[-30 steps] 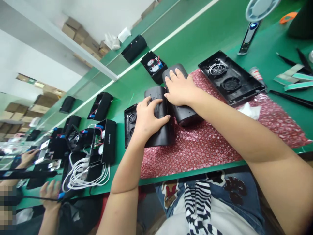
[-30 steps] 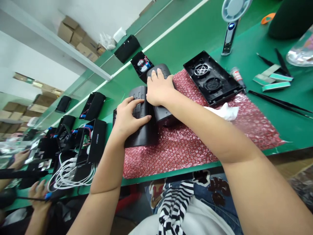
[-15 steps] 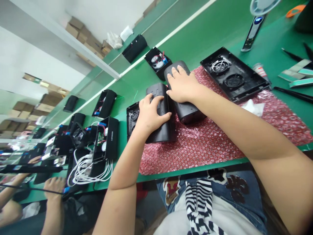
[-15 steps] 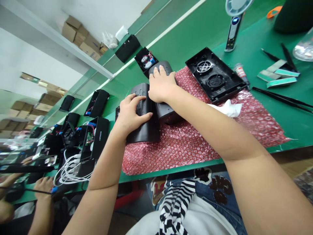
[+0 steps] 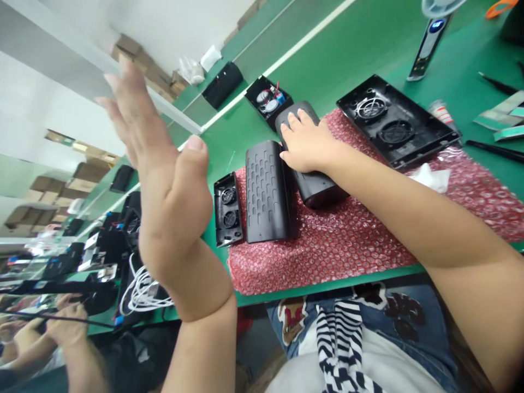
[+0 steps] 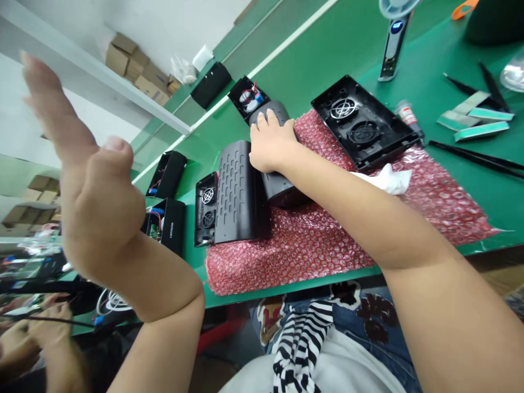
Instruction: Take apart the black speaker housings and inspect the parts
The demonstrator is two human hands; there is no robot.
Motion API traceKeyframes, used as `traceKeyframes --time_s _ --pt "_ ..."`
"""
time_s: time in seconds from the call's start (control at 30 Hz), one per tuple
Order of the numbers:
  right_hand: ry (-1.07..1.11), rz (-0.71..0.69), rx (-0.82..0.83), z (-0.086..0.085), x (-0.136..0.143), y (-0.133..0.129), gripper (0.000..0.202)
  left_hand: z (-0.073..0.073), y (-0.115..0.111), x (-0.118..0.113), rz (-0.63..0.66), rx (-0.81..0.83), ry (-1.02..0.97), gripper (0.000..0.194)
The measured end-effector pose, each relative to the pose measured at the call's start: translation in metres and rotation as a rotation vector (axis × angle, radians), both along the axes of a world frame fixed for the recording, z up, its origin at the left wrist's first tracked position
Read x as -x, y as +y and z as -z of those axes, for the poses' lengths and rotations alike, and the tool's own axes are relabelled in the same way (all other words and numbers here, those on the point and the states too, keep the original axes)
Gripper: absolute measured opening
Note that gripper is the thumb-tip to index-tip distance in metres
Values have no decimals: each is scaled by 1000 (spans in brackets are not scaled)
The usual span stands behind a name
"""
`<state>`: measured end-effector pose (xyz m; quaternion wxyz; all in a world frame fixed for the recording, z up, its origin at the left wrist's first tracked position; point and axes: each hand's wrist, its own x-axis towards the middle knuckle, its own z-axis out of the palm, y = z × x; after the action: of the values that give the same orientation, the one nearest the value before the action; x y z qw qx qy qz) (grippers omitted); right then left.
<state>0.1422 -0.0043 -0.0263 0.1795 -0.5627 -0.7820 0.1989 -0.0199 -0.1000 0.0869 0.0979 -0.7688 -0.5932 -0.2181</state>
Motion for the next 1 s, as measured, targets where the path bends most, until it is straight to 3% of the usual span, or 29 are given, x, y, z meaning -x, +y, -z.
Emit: traceKeyframes --time_s 0.07,0.13,0.17,0.27,0.57,0.73,1.0 --pt "9 8 -19 1 0 1 79 17 4 -10 -16 153 49 78" --pt "4 6 -33 2 0 2 78 47 17 -19 -127 459 46 72" --pt "-4 4 -34 1 0 2 79 61 25 -21 -123 589 58 72" --pt "-43 3 -9 -3 1 -1 79 89 44 -20 -119 619 97 76" --pt "34 18 -34 -3 -1 -3 69 90 36 -18 -78 564 116 76" --pt "62 38 29 -15 0 -12 64 88 36 -21 -104 591 126 76" --pt "-24 35 20 -16 0 -12 70 103 36 -15 -95 417 19 72"
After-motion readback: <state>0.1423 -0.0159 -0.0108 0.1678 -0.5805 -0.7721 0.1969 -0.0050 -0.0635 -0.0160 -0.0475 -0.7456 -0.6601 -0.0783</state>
